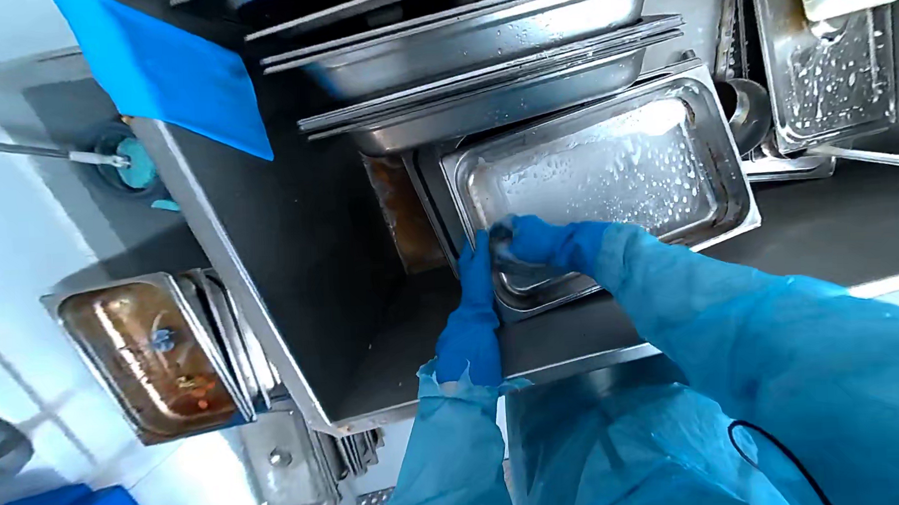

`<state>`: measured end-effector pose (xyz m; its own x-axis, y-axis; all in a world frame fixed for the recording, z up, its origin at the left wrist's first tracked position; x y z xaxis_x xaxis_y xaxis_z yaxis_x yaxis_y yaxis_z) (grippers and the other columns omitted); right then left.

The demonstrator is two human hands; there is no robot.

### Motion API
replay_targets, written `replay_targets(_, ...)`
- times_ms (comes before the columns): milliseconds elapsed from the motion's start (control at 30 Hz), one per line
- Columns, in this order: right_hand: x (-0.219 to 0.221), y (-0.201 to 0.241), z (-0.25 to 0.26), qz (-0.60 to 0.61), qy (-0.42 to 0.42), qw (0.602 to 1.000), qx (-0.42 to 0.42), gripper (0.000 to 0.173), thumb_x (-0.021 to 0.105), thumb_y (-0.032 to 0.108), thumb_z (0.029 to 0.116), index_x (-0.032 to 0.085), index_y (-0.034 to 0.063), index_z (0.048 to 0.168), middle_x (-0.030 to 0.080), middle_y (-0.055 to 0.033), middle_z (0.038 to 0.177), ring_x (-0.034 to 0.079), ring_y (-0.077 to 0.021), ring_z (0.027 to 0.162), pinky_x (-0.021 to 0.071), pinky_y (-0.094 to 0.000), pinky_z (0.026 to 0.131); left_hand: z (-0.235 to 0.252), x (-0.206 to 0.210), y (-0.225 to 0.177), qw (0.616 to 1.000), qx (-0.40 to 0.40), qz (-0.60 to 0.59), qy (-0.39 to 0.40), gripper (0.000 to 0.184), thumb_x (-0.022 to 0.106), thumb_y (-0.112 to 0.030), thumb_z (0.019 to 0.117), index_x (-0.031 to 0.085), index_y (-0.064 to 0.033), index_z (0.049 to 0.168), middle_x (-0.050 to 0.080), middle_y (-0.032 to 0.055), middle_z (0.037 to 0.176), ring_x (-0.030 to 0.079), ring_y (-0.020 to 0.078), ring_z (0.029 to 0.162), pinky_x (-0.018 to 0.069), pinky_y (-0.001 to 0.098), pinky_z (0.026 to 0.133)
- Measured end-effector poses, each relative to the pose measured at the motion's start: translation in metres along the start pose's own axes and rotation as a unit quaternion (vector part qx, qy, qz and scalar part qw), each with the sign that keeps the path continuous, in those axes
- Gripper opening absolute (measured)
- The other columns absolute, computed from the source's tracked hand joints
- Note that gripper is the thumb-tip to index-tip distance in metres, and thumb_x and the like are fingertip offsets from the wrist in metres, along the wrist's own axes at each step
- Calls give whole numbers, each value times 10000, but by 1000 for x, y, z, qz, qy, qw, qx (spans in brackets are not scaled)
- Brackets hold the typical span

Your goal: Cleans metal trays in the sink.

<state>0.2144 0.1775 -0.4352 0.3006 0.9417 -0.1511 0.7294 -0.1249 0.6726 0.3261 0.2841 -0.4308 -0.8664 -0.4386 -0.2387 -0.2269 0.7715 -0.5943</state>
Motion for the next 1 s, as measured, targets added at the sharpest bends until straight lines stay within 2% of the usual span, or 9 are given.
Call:
replay_targets(100, 12, -3, -12, 53, -49, 997, 39, 352, 713, 391, 931, 721, 124, 1160, 717, -109, 1115, 689, -258, 1042, 560, -546, 921, -5, 1, 1, 998, 5, 56, -22, 535, 469, -489, 1076, 610, -62, 1364, 696, 172, 1189, 680, 231, 1099, 547, 479, 991)
replay_targets(233, 44, -3, -52, -166, -43, 984, -40, 507, 757, 561, 804, 742, 123, 1058, 681, -104, 1219, 626, -289, 1188, 512, -554, 1023, -4, 2, -3, 998, -2, 63, -26, 554, 494, -488, 1064, 570, -85, 1436, 662, 168, 1309, 641, 233, 1209, 513, 485, 1051)
replay_targets(300, 50, 6, -66, -204, 1, 979, 6, 551, 795, 587, 741, 722, 134, 1047, 703, -95, 1070, 664, -298, 1065, 546, -559, 925, -4, 2, -5, 997, -22, 73, -27, 572, 506, -485, 1060, 533, -100, 1483, 629, 168, 1379, 610, 239, 1273, 484, 489, 1089)
replay_targets(400, 39, 23, -62, -186, 69, 978, 69, 417, 767, 421, 831, 706, 89, 1076, 707, -149, 1018, 685, -353, 1006, 557, -608, 818, 4, 2, -6, 989, -41, 139, -23, 507, 567, -364, 1040, 540, -82, 1461, 641, 200, 1336, 612, 304, 1259, 480, 551, 1068)
replay_targets(633, 26, -44, -89, -238, -15, 966, -103, 308, 678, 422, 956, 742, 187, 1145, 713, -29, 1195, 633, -224, 1198, 490, -508, 1063, 11, 11, -12, 970, -50, 228, -62, 361, 621, -271, 1004, 652, -35, 1276, 701, 218, 1164, 668, 358, 1133, 511, 600, 986)
replay_targets(700, -14, -86, -119, -286, -38, 955, -66, 315, 694, 416, 939, 753, 191, 1151, 721, -44, 1210, 648, -252, 1196, 513, -540, 1041, 9, 10, -11, 970, -54, 227, -61, 372, 623, -264, 1004, 640, -51, 1309, 697, 214, 1194, 665, 350, 1155, 507, 594, 1002)
replay_targets(833, -106, -135, -180, -324, -29, 926, 193, 427, 641, 498, 975, 753, 92, 1042, 725, -180, 1064, 672, -393, 1087, 510, -647, 937, 8, 9, -14, 972, -37, 226, -57, 381, 636, -259, 1006, 641, -56, 1328, 695, 209, 1216, 655, 351, 1179, 494, 587, 1023)
replay_targets(900, -84, -113, -175, -298, -50, 924, 234, 458, 643, 511, 954, 743, 71, 1036, 710, -205, 1086, 663, -418, 1099, 513, -667, 907, 9, 8, -14, 970, -35, 235, -53, 405, 635, -279, 1010, 634, -50, 1344, 688, 221, 1225, 645, 366, 1192, 485, 598, 1027)
replay_targets(1000, 9, -48, -114, -247, -55, 961, 114, 475, 576, 578, 969, 758, 147, 1048, 734, -112, 1094, 677, -318, 1119, 540, -594, 951, 8, 9, -12, 971, -31, 231, -59, 387, 647, -276, 1000, 648, -47, 1311, 693, 214, 1205, 654, 350, 1172, 491, 589, 1022)
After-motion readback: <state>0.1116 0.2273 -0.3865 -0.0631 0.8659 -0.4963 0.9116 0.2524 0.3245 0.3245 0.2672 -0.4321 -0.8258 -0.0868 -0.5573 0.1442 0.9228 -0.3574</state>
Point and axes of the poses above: each hand's wrist, its own z-axis towards the middle knuckle, its own x-axis out of the palm, y = z × x, the point moved 1 cm from there along z, towards the middle knuckle
